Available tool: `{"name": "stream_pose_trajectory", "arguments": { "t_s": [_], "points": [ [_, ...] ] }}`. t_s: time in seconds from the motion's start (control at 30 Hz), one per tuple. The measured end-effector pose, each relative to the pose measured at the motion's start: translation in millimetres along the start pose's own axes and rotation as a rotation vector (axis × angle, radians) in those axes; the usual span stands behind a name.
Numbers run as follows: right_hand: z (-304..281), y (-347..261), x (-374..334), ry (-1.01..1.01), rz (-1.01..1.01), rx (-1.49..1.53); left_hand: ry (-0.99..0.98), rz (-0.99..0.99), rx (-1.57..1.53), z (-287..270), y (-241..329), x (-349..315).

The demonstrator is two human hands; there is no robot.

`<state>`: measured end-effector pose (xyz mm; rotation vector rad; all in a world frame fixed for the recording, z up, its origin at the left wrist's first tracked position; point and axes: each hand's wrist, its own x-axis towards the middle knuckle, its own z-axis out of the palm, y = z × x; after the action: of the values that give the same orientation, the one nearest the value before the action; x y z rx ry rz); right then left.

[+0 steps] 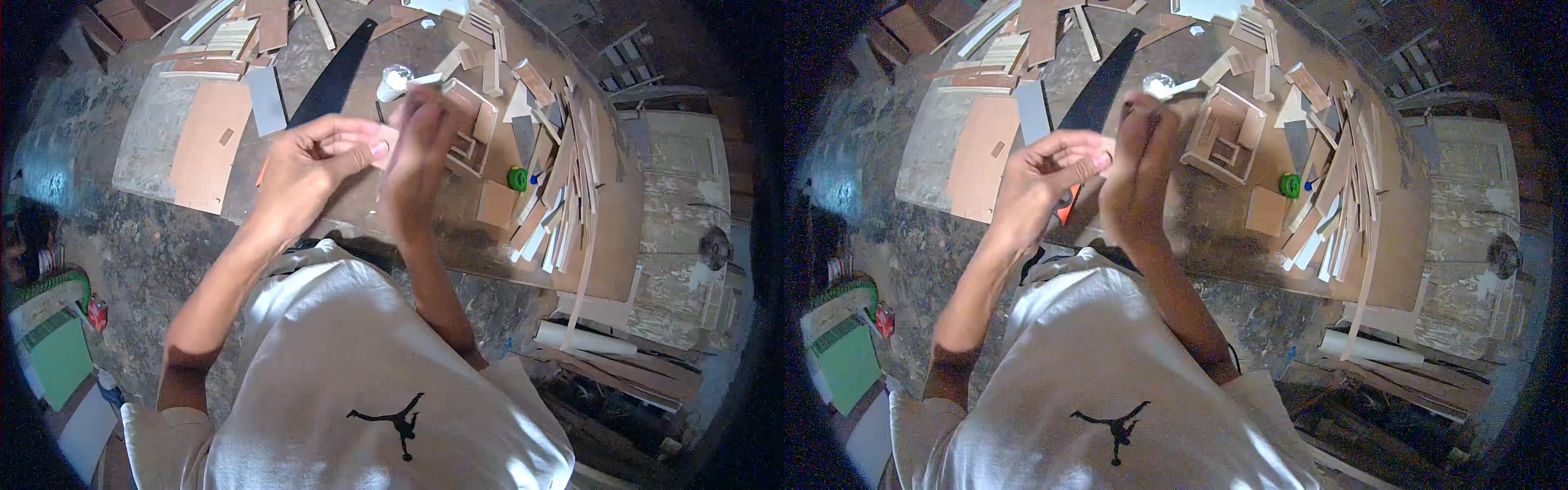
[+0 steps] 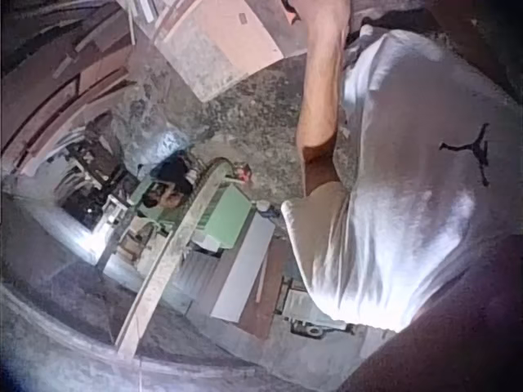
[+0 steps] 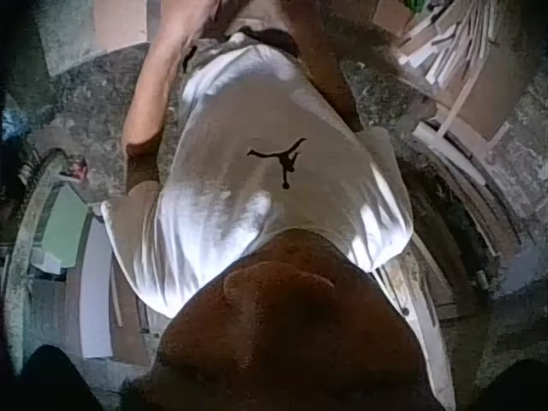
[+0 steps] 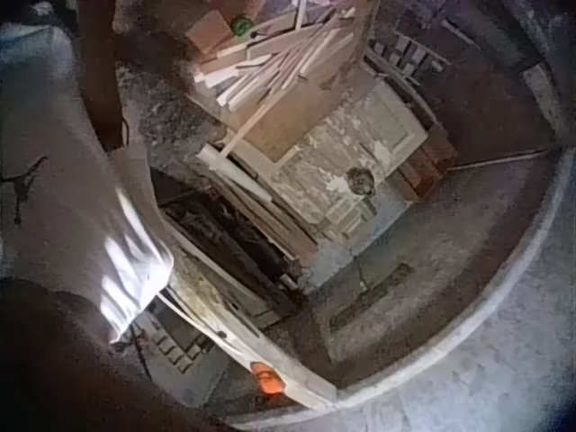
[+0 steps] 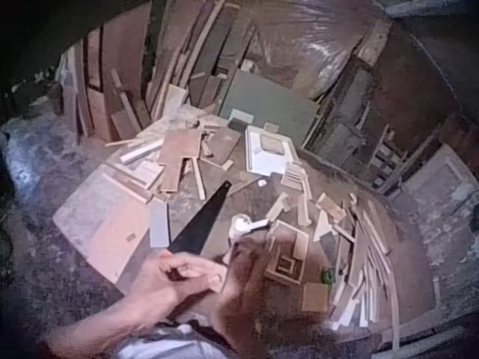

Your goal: The person sands a small wooden block with sandpaper, then applies glue to a wooden strip and attaches it to a partially assembled wooden frame. They later use a hand saw to cut a piece of wood on the workbench.

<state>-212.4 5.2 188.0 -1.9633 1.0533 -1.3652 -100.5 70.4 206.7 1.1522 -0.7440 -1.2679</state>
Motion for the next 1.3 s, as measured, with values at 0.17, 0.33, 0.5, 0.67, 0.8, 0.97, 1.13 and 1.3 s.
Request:
{"name": "stream_pose_trajectory", "arguments": {
  "t_s": [0.17,0.33,0.5,0.67,0.8,0.97,1.13,1.3],
  "points": [
    [0.3,0.8,-5.1,-0.05,-0.008,0.064,0.032,0.017,0.104,2.5,8.2,-7.0],
    [-3.9,-16.9,-12.0,-0.035,0.17,0.158,0.019,0.039,0.056,1.7,20.4,-3.9],
    [-9.4,-15.4,10.8,-0.089,0.117,0.142,0.002,0.093,0.179,7.4,3.3,-14.8],
    [-1.2,-18.0,-14.2,-0.051,0.101,0.264,0.032,0.107,0.121,5.8,18.4,-4.1],
    [-5.9,-5.1,5.7,-0.027,0.136,0.262,0.045,0.044,0.133,9.7,10.2,-18.7],
    [1.4,-4.2,-33.9,-0.027,0.289,0.274,0.134,0.094,-0.114,-5.5,24.7,2.9],
    [-11.9,-8.0,-8.3,0.085,0.4,0.552,0.121,0.059,-0.229,-5.1,21.0,1.4],
    [-11.1,-15.6,-5.6,0.072,0.467,0.639,0.04,0.064,-0.305,2.2,19.2,-0.9]
  ]
}}
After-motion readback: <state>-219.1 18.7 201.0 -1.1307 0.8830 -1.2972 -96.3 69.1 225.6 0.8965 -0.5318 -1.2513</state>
